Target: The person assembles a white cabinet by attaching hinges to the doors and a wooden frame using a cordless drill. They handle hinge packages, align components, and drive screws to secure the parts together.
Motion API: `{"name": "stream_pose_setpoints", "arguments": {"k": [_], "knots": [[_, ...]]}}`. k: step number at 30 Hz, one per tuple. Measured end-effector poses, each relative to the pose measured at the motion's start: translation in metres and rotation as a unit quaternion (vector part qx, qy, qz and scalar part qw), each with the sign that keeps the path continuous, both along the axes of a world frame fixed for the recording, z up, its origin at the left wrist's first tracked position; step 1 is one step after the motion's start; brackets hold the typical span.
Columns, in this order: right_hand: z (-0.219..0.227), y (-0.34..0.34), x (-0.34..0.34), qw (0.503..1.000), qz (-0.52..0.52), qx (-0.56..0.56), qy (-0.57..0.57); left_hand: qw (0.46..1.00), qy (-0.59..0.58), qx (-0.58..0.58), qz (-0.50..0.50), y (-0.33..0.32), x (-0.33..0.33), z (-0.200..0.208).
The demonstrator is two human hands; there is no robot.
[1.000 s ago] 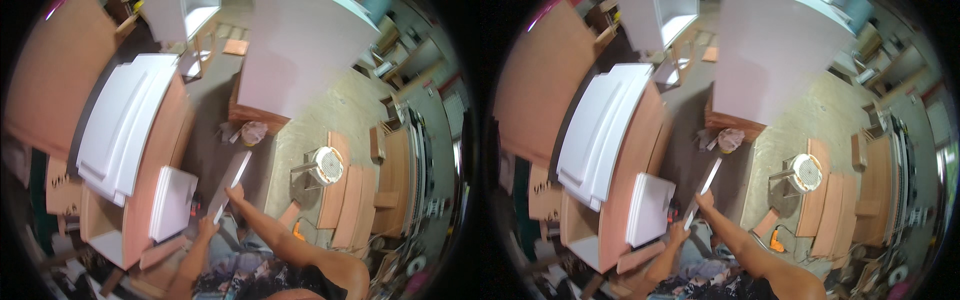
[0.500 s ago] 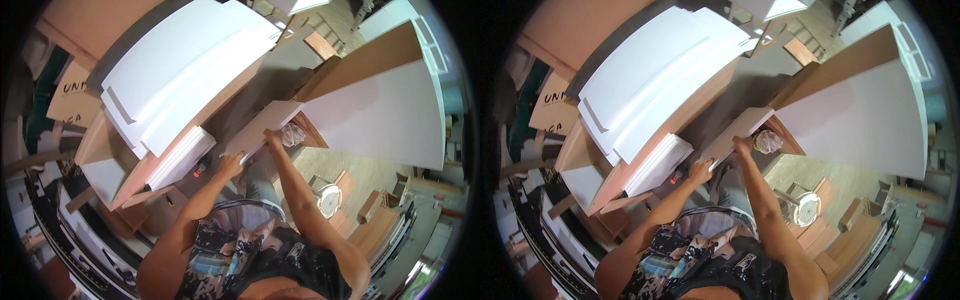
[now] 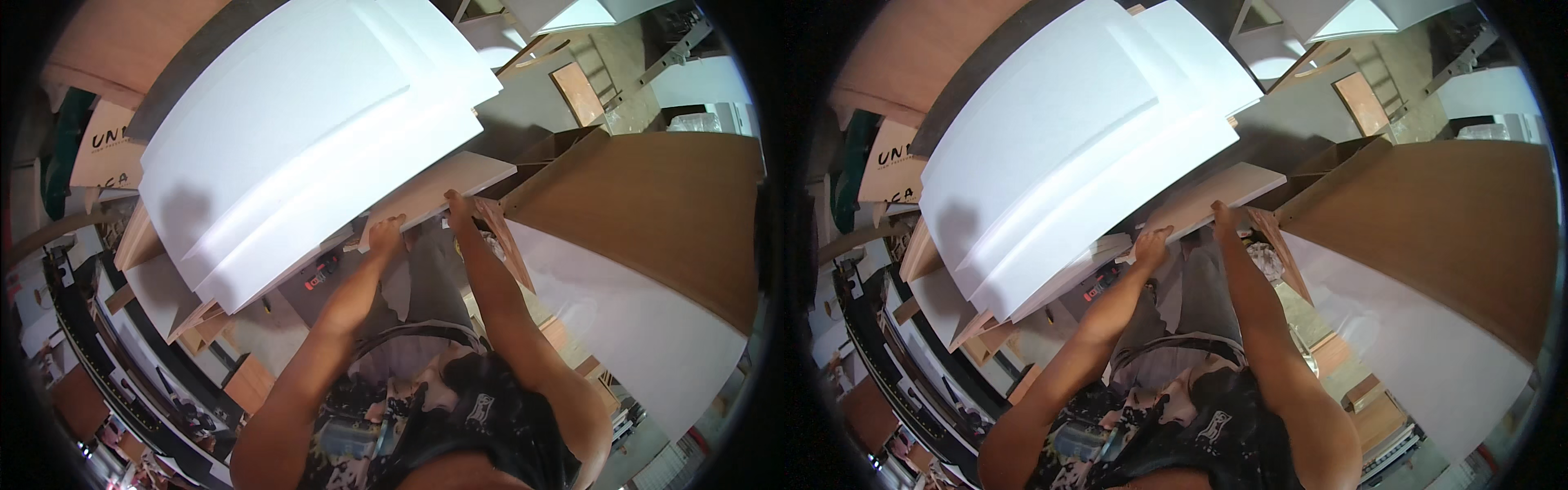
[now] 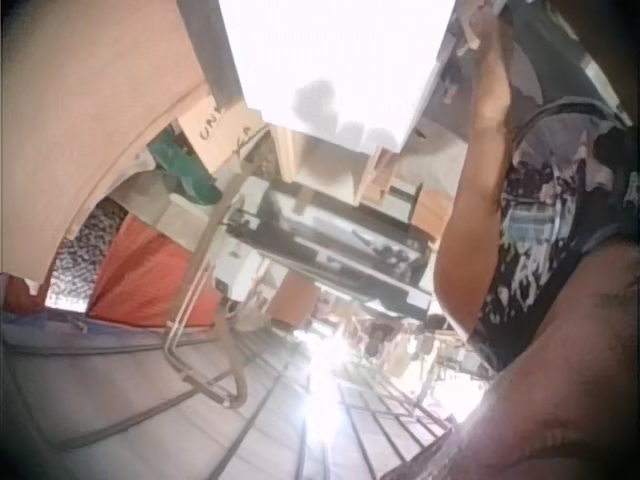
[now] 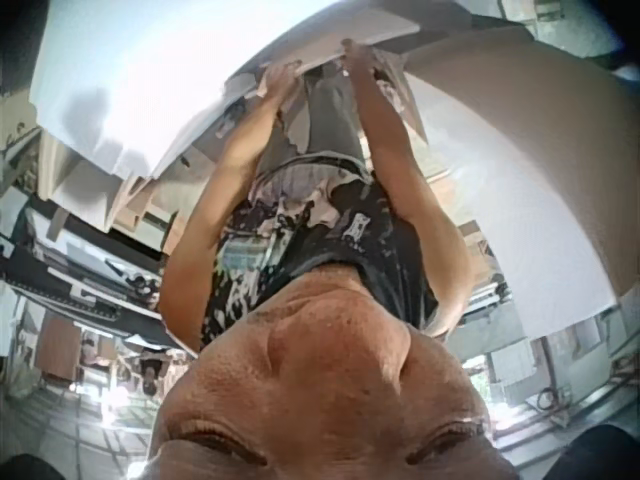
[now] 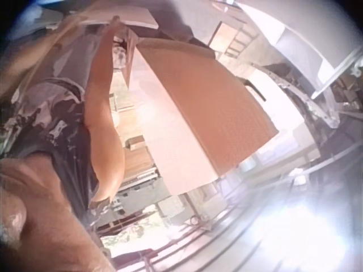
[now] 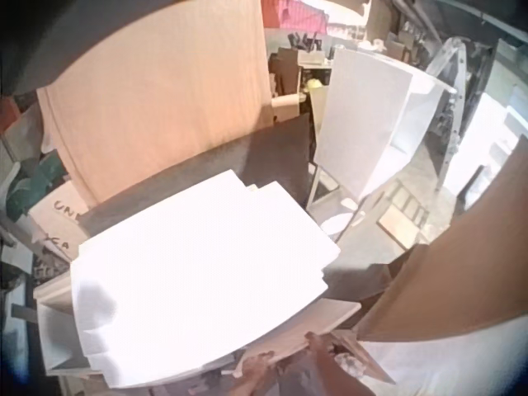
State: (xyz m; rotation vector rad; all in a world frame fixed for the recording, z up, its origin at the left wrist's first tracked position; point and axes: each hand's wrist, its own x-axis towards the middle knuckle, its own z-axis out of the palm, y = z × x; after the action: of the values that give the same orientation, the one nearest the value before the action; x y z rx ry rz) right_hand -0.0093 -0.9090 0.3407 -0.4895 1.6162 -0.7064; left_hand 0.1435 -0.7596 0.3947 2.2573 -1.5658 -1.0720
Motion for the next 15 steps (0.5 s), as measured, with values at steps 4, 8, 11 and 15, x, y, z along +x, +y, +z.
{"name": "stream_pose_setpoints", "arguments": {"k": [4, 8, 11, 15], "knots": [[-0.005, -0.034, 0.018, 0.995, 0.050, 0.015, -0.083, 0.998, -0.040, -0.014, 0.044, -0.022, 0.014, -0.053], [-0.035, -0.056, 0.028, 0.995, 0.028, 0.093, -0.008, 0.996, -0.012, 0.074, 0.049, -0.051, 0.015, -0.052], [-0.028, -0.068, 0.044, 0.994, 0.028, 0.097, -0.046, 0.992, -0.055, 0.035, 0.107, -0.025, 0.018, -0.089], [-0.048, -0.072, 0.052, 0.992, 0.035, 0.088, -0.086, 0.989, -0.061, 0.056, 0.125, -0.016, 0.024, -0.075]]}}
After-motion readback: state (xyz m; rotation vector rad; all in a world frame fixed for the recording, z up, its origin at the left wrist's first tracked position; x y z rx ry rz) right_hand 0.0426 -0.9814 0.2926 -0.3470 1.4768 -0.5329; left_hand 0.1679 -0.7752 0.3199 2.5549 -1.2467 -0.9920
